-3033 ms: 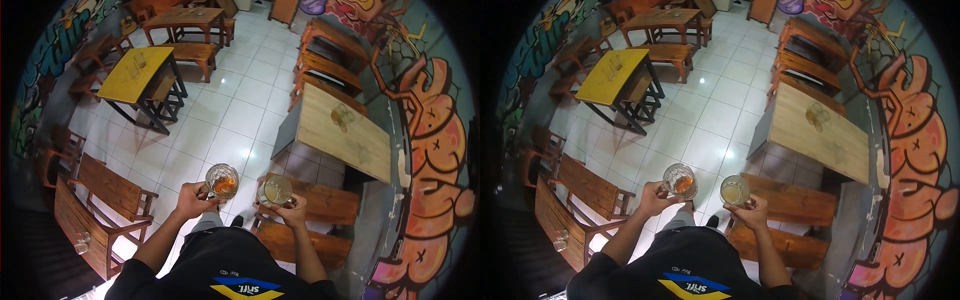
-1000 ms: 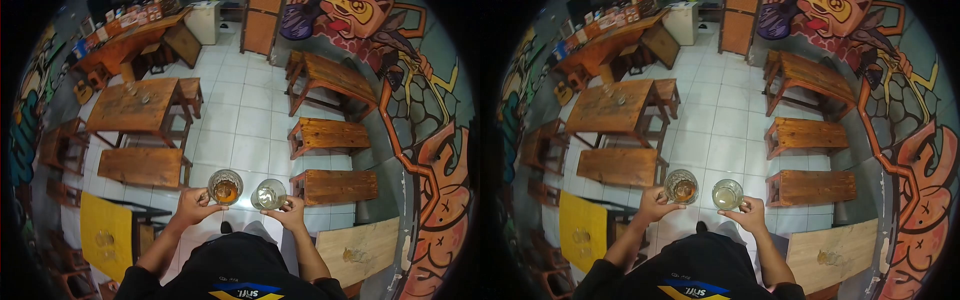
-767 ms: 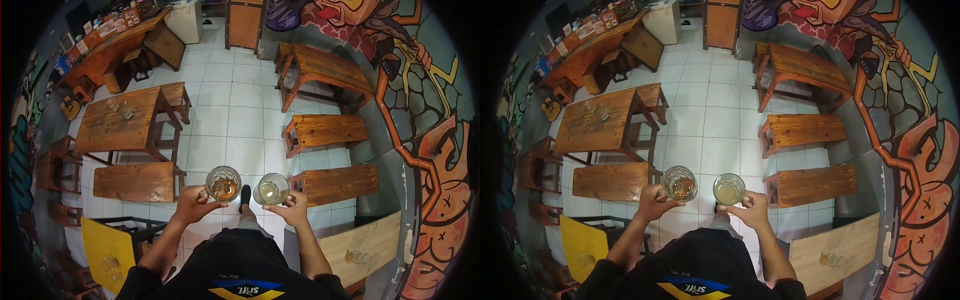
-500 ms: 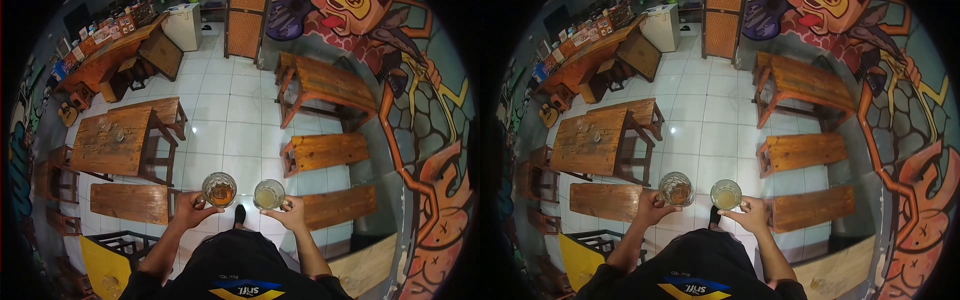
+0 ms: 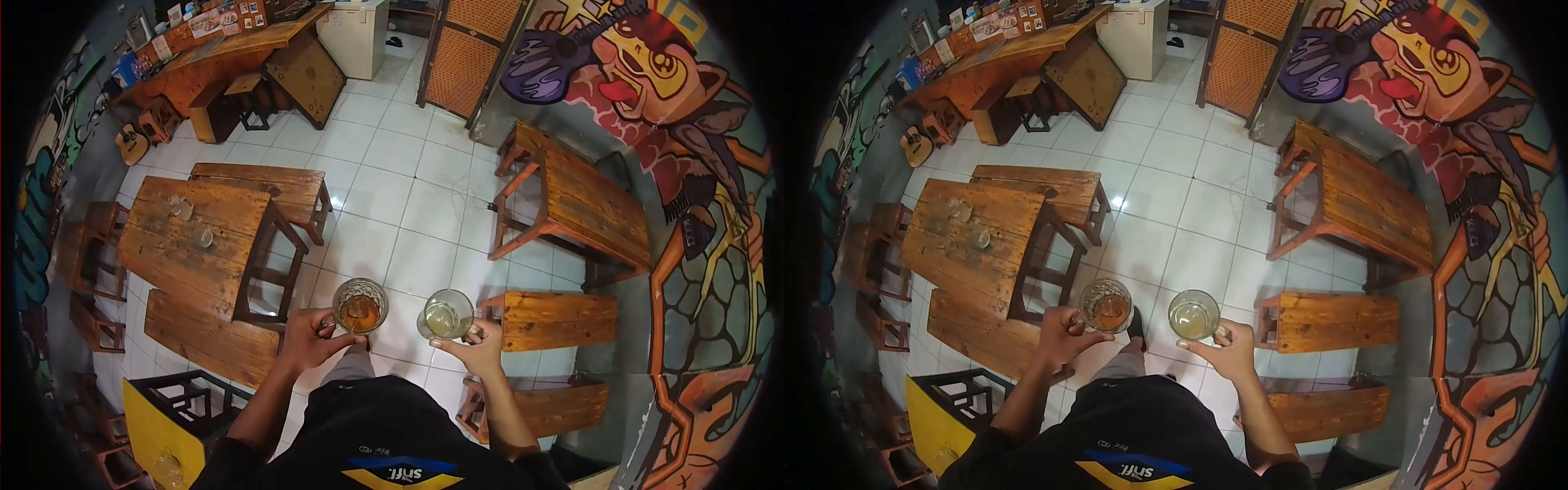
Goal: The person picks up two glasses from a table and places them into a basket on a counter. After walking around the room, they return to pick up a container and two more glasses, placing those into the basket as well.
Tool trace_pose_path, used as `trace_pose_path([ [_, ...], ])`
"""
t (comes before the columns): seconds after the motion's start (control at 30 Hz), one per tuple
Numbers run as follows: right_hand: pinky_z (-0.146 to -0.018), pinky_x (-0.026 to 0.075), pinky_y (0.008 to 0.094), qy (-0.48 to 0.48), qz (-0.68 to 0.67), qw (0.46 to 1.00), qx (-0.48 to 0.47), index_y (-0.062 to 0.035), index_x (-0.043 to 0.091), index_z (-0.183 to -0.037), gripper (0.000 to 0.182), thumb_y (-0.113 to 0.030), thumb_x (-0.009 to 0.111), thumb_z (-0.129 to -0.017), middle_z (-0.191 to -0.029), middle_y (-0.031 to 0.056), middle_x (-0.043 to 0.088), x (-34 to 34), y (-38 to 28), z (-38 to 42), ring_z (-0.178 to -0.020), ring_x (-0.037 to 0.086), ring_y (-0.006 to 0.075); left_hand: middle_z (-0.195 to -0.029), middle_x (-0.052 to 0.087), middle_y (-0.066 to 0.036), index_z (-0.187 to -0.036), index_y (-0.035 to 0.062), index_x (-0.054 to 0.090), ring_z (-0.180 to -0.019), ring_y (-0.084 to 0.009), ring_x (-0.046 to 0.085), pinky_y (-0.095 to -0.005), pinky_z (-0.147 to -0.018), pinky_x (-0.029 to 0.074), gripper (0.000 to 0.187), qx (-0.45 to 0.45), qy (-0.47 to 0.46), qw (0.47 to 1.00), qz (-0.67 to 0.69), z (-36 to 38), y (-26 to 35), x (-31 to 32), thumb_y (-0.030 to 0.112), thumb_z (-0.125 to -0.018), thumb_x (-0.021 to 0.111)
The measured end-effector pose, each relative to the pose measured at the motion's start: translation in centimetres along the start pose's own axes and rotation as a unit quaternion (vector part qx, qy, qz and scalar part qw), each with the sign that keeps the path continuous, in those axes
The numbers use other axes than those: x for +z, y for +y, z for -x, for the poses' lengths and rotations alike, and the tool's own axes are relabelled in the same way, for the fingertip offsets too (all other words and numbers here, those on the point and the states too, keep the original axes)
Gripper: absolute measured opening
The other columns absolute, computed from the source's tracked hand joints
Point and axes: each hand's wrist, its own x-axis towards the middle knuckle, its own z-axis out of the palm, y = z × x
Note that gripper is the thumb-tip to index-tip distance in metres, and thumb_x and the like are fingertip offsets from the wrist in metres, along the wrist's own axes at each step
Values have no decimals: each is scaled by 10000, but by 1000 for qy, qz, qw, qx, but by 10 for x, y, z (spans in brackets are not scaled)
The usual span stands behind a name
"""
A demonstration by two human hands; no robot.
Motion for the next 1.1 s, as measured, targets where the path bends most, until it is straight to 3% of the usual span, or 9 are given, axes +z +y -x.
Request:
trace_pose_path([
  [0.23, -465, 180, 204, 71, 15, 997, 6, -31, 722, -860, 317, -141, 889, -615, -538, -117, 326, 11, -17, -111, -510, 244, 5, -470, 338, -4, -614, 60, 515, -438, -115, 304, -277, -428, 306, 441, 117, -37, 990, -63, -128, 2, -45, 333, -662, 858],
  [0.37, -468, 183, 203, 121, -27, 992, 38, -16, 708, -824, 276, -111, 878, -628, -550, -123, 338, 13, -28, -155, -508, 247, 2, -464, 334, -19, -618, 63, 525, -421, -137, 307, -283, -417, 303, 379, 109, -67, 990, -54, -200, -3, -57, 253, -650, 852],
  [0.43, -509, 330, 166, 120, 2, 991, 58, -4, 653, -807, 276, 7, 857, -621, -652, -56, 583, 11, -42, -180, -570, 421, -10, -469, 316, -18, -628, 60, 527, -427, -119, 297, -277, -418, 296, 364, 116, -76, 989, -55, -231, 7, -60, 232, -648, 848],
  [0.77, -485, 265, 175, 132, -9, 991, 36, -4, 676, -798, 251, 20, 852, -620, -577, -130, 363, -24, -8, -325, -541, 320, -17, -473, 287, 14, -608, 60, 488, -449, -75, 279, -254, -422, 263, 403, 135, -100, 986, 24, -396, -16, -35, 201, -642, 864],
  [0.83, -479, 264, 176, 145, -49, 987, 44, -55, 600, -680, 272, 27, 852, -620, -578, -125, 345, -36, -6, -366, -545, 313, -13, -477, 287, 39, -609, 57, 485, -468, -49, 275, -232, -428, 255, 417, 49, -101, 992, 55, -433, -1, -32, 210, -658, 870],
  [0.87, -479, 264, 176, 142, -47, 988, 44, -55, 600, -680, 272, 27, 852, -620, -578, -125, 345, -42, -6, -387, -545, 313, -13, -485, 278, 57, -638, 51, 540, -485, -33, 270, -214, -437, 244, 368, 59, -96, 993, 46, -450, 11, -33, 206, -667, 873],
  [0.93, -457, 202, 208, 143, -32, 989, 5, -104, 413, -561, 471, -69, 877, -630, -562, -115, 247, -53, -7, -428, -519, 244, 2, -487, 275, 58, -676, 55, 588, -485, -32, 270, -213, -439, 243, 324, 63, -86, 993, 49, -483, 21, -34, 209, -668, 872],
  [1.03, -456, 203, 208, 117, -23, 993, -7, -123, 345, -564, 538, -69, 876, -633, -558, -116, 258, -62, -21, -489, -514, 245, 4, -488, 275, 58, -755, 65, 666, -478, -35, 271, -214, -441, 245, 267, 47, -54, 996, 58, -517, 28, -41, 221, -673, 867],
  [1.1, -457, 196, 207, 95, -17, 995, -28, -101, 446, -570, 437, -75, 879, -627, -554, -116, 268, -63, -23, -527, -510, 238, 7, -488, 278, 58, -797, 72, 697, -471, -39, 273, -216, -441, 249, 258, 43, -28, 997, 56, -540, 28, -50, 230, -677, 862],
])
